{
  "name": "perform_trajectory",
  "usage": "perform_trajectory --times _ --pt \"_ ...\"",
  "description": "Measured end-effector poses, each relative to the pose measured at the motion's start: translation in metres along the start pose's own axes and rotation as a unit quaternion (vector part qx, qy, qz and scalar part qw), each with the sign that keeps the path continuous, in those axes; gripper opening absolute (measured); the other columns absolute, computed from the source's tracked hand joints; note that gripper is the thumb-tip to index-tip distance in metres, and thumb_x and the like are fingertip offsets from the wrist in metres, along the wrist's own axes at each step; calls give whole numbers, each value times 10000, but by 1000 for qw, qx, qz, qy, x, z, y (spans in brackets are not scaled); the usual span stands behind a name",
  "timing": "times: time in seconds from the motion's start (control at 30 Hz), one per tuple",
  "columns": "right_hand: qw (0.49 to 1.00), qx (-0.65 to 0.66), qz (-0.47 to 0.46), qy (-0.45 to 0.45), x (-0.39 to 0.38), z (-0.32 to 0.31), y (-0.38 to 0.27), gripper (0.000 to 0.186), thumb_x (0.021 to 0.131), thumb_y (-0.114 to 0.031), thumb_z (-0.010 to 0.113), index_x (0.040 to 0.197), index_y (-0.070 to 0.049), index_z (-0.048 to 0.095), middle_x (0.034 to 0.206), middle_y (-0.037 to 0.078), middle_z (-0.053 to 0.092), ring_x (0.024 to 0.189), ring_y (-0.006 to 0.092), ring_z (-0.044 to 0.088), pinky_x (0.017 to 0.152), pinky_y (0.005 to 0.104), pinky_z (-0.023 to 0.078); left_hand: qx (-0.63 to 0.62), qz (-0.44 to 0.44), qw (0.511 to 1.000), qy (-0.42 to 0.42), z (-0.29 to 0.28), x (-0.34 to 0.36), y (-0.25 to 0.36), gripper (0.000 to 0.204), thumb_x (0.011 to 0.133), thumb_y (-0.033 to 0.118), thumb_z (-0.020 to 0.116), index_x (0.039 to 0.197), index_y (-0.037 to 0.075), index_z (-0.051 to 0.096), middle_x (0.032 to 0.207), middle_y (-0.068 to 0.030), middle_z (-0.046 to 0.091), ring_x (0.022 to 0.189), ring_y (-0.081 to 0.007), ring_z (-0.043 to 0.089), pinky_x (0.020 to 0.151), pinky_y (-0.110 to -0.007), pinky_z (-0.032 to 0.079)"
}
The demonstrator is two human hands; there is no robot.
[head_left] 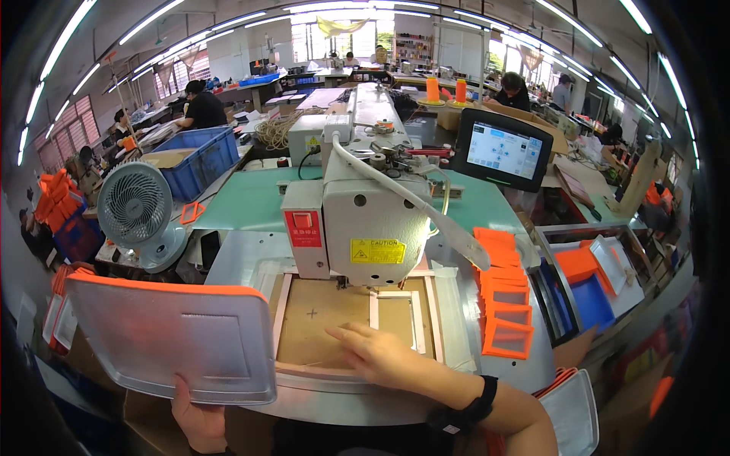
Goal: Operating an industrial sewing machine to assemble orange first aid bags by placing components and running the stitching cycle.
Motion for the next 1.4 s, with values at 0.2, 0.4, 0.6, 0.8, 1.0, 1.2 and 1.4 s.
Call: perform_trajectory --times 0.2,0.4,0.6,0.8,1.0,1.2,1.4 --pt "970 145 112 162 -17 -91 31 26 882 5 676 893 9 652 790 37 650 715 93 590 670 244 480 12 46 991 -126 51 13 -18 515 951 244 668 1418 133 479 1379 -52 539 1289 -280 498 1064 -541 423" --pt "923 226 195 242 -18 -91 118 105 861 -35 701 791 -37 621 661 -60 535 611 19 466 559 188 376 -41 34 993 -103 93 34 -60 379 959 113 641 1322 125 531 1304 -37 560 1216 -251 539 1034 -526 461" --pt "987 79 134 38 -4 -42 79 151 956 -116 622 1008 3 699 837 56 673 784 124 597 732 293 505 -83 -26 990 -110 77 30 -50 355 992 212 610 1312 79 537 1247 -35 608 1186 -240 573 1003 -467 497" --pt "926 232 31 -296 -20 17 -7 300 992 -243 611 1209 -42 661 907 111 700 837 188 665 744 319 537 -160 -102 973 -129 103 20 -60 345 1004 239 585 1307 75 561 1335 -45 610 1238 -208 569 1048 -443 469" --pt "934 273 202 116 -19 -100 60 70 963 -36 603 941 -1 659 796 -7 639 712 52 600 626 216 484 -165 -138 968 -127 108 17 -73 343 1014 242 566 1319 87 551 1330 -38 615 1230 -207 581 1068 -435 465" --pt "952 130 145 237 -4 -92 89 73 931 -40 625 883 8 654 737 1 617 658 51 531 606 210 429 -128 -149 977 -81 105 22 -95 333 1001 210 595 1310 97 540 1265 -24 634 1187 -201 604 1005 -403 515" --pt "960 123 205 145 -19 -73 126 173 955 -63 597 793 -22 556 637 -8 544 552 67 528 501 212 411 -154 -94 983 -23 83 31 -76 293 996 153 599 1275 83 548 1214 -49 641 1135 -210 626 982 -405 530"
Point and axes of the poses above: each hand's wrist, its own x-axis towards the middle knuckle, its own z-axis out of the palm, y = z × x, the point moved 9 cm from there along x, towards the middle knuckle
